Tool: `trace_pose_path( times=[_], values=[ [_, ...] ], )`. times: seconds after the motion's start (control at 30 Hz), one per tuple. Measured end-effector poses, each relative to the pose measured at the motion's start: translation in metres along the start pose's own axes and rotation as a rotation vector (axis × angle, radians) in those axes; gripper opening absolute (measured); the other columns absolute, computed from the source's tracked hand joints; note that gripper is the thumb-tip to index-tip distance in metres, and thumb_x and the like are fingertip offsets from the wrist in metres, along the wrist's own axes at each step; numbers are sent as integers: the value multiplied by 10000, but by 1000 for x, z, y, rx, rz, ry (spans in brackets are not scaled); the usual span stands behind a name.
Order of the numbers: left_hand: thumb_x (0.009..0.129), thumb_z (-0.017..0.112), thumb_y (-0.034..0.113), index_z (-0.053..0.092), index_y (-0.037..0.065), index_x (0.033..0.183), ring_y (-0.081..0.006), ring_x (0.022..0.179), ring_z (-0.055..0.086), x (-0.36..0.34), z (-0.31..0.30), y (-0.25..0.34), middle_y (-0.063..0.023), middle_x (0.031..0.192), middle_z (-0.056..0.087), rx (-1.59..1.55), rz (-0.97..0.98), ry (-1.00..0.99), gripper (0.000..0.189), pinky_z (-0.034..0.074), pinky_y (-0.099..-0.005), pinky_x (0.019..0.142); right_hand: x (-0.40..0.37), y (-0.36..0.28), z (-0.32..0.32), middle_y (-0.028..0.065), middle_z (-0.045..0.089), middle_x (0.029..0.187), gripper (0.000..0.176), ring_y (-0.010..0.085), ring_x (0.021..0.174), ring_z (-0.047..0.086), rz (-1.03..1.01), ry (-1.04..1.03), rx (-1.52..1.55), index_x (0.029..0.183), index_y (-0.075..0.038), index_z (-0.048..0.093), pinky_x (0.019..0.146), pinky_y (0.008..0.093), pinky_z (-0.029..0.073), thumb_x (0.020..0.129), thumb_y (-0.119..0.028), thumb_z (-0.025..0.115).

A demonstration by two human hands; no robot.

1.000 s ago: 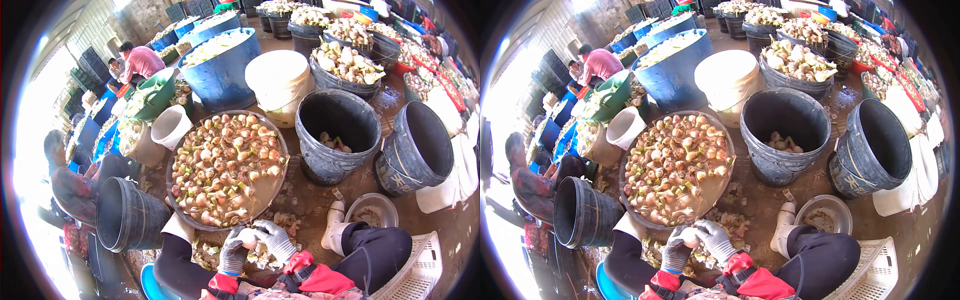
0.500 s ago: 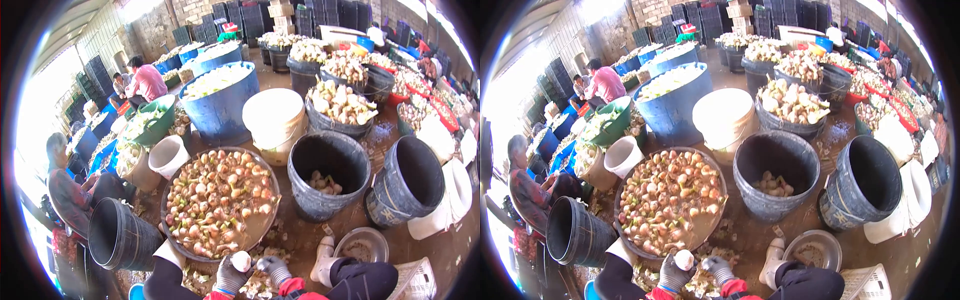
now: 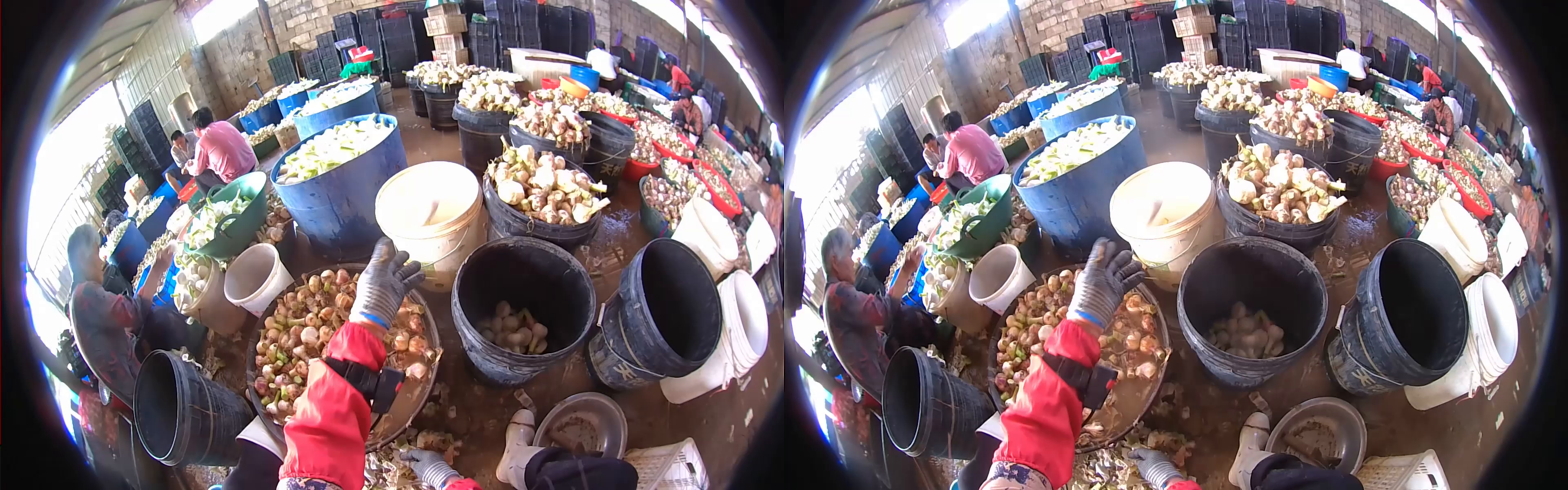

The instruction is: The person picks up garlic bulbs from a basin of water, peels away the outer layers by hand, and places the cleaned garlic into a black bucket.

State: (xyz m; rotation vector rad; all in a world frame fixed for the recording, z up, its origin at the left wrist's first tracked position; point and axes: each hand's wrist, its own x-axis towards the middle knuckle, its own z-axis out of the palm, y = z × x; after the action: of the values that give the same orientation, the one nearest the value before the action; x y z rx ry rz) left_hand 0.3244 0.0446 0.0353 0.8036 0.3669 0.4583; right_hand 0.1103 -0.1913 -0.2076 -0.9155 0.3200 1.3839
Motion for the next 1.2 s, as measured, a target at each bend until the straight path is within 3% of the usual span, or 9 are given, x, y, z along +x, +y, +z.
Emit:
trace_pose_path(
  times=[0.1, 0.17, 0.2, 0.33, 0.47, 0.57, 0.77, 0.97, 1.2],
  values=[
    [759, 675, 243, 460, 43, 1277, -332, 1065, 559, 44, -75, -51, -165, 1326, 454, 728, -110, -237, 596, 491, -436, 841, -4, -11, 0, 14, 627, 781, 171, 132, 688, 596, 19, -3, -98, 1048, -92, 623, 575, 291, 475, 898, -131, 550],
    [797, 593, 155, 557, 174, 1236, -340, 1119, 527, 17, -85, -79, -171, 1388, 393, 1873, -74, -462, 441, 477, -384, 886, 18, 4, -18, 15, 632, 794, 177, 119, 705, 595, -196, -15, -339, 1055, -95, 623, 590, 278, 477, 903, -125, 537],
    [784, 594, 152, 565, 216, 1226, -341, 1165, 492, 6, -101, -103, -159, 1389, 398, 2010, -30, -456, 448, 458, -393, 911, 26, 10, -27, 17, 637, 807, 185, 106, 722, 594, -423, -26, -593, 1062, -97, 623, 605, 265, 479, 909, -119, 523],
    [747, 659, 243, 604, 238, 1164, -330, 1165, 467, -7, -123, -145, -127, 1259, 487, 2282, 125, -416, 420, 394, -422, 975, 8, -13, -11, 29, 644, 855, 185, 98, 716, 580, -247, 98, -445, 1064, -93, 614, 622, 240, 479, 897, -97, 534],
    [763, 642, 249, 608, 229, 1154, -321, 1160, 473, -14, -134, -136, -108, 1207, 529, 2171, 56, -481, 393, 399, -430, 966, 30, -8, -39, 13, 629, 802, 209, 108, 680, 571, -59, -220, 257, 1088, -131, 599, 562, 268, 481, 883, -162, 578],
    [810, 681, 177, 579, 111, 1185, -193, 1003, 573, -48, -153, -123, -56, 1103, 607, 1390, 188, -235, 395, 454, -305, 876, 2, -37, -1, 35, 658, 845, 153, 105, 756, 576, -566, 390, -437, 963, -18, 651, 729, 245, 482, 851, -122, 642],
    [892, 616, 169, 563, 20, 1109, -146, 892, 593, -198, -115, -68, -48, 969, 619, 163, -351, 98, 269, 503, -283, 750, -53, -80, 57, 87, 522, 1206, 460, 125, 1030, 526, -596, 45, 1, 1315, -17, 434, 867, 247, 468, 903, -146, 595],
    [656, 833, 195, 391, -62, 1325, -212, 1098, 520, -292, -169, -81, -140, 1229, 518, 707, -14, 26, 842, 412, -300, 953, -56, -52, 86, 67, 535, 1201, 484, 112, 1013, 540, -290, -86, -135, 1340, -10, 415, 815, 229, 477, 926, -217, 555],
    [566, 826, 159, 509, -20, 1209, -330, 988, 545, -324, -213, -82, -193, 1072, 524, 1128, 78, 185, 739, 459, -378, 878, -50, -35, 109, 108, 581, 1210, 436, 142, 1096, 535, -297, 39, -572, 1279, 32, 492, 944, 244, 418, 891, -141, 587]
  ],
)
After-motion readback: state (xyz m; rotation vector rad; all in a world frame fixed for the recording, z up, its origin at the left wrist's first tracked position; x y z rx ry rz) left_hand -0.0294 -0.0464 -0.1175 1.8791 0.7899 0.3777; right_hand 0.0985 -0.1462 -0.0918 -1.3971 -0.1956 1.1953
